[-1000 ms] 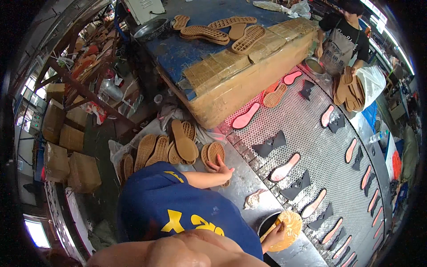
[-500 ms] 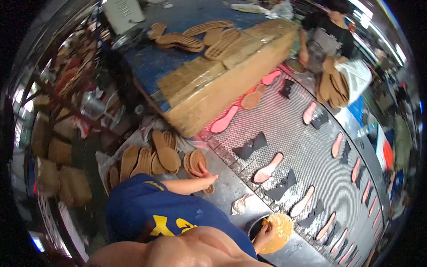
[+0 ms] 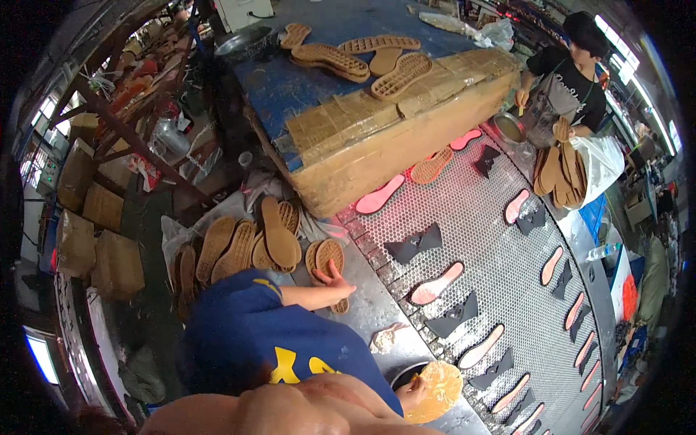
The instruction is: The person uses a yellow scraper to apply a brown adhesive substance from a metal container onto the bottom of shoe soles. They repeatedly dip the tool into the container and spread the glue across the textured surface of each sole before placing the finished item on a nearby pile.
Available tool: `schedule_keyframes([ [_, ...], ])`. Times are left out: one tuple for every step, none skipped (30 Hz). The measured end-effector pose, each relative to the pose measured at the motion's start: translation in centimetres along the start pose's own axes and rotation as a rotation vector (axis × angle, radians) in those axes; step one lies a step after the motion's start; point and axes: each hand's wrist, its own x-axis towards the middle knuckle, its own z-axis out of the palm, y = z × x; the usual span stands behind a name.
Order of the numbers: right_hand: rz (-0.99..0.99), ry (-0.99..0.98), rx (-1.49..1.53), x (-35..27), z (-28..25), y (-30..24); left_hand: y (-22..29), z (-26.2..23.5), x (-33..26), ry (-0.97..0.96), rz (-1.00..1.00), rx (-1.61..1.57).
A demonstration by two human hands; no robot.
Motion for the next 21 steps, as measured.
schedule_keyframes([
  [0.004,0.026,0.104,-0.3,1.3,2.2,-1.6,0.8,1.3,0.065,0.027,0.005],
  [-0.036,0.031,0.118,-1.0,2.6,5.2,-2.9,1.9,2.7,0.124,0.064,0.019],
  [-0.067,0.063,0.14,-1.5,4.9,7.8,-3.5,-2.6,0.0,0.092,0.25,0.075],
  [-0.094,0.07,0.168,-2.2,5.8,9.5,-5.4,-6.4,-1.9,0.072,0.414,0.143],
  [-0.018,0.043,0.131,-4.1,4.6,7.8,-6.1,-6.9,-0.5,0.161,0.659,0.045],
  [0.052,0.092,0.134,-6.3,4.0,6.9,-5.5,-7.1,0.5,0.109,0.768,0.039],
  [-0.067,0.027,0.107,-3.6,3.5,7.3,-9.6,-7.5,0.7,0.113,0.683,-0.083],
  [-0.083,0.067,0.094,-3.6,3.7,6.7,-9.9,-8.8,1.1,0.095,0.728,-0.139],
  [-0.094,0.11,0.08,-3.8,3.9,6.2,-11.1,-7.6,2.5,0.212,0.804,0.003],
  [-0.095,0.188,0.078,-3.2,5.2,5.4,-9.2,-11.2,-1.0,0.095,0.79,0.095],
  [-0.055,0.173,0.124,-3.4,4.6,5.6,-9.4,-11.1,-1.3,0.045,0.76,0.057],
  [-0.014,0.158,0.169,-3.9,4.2,5.7,-9.5,-10.8,-1.4,-0.006,0.731,0.018],
  [-0.056,0.174,0.146,-4.0,4.6,5.4,-8.9,-10.9,-1.2,0.016,0.817,-0.097],
  [-0.093,0.193,0.111,-4.0,3.6,3.7,-8.6,-10.3,-1.0,0.018,0.894,-0.212],
  [-0.058,0.199,0.102,-4.6,3.3,3.7,-8.7,-9.1,-0.8,0.016,0.965,-0.329],
  [-0.023,0.206,0.093,-5.1,3.1,3.5,-8.8,-7.7,-0.7,0.029,1.048,-0.359],
  [-0.002,0.216,0.099,-4.9,3.3,3.2,-8.3,-6.9,-0.5,0.06,1.136,-0.4],
  [-0.016,0.225,0.156,-4.6,3.8,3.4,-8.1,-6.0,-0.5,0.026,1.147,-0.424],
  [-0.02,0.242,0.204,-4.2,3.9,4.0,-7.4,-5.2,-1.0,-0.019,1.165,-0.443],
  [-0.026,0.257,0.249,-4.1,3.5,4.2,-6.6,-5.3,-2.3,-0.131,1.101,-0.446],
  [-0.017,0.26,0.135,-4.0,2.9,4.5,-5.9,-5.0,-3.8,-0.24,1.035,-0.446],
])
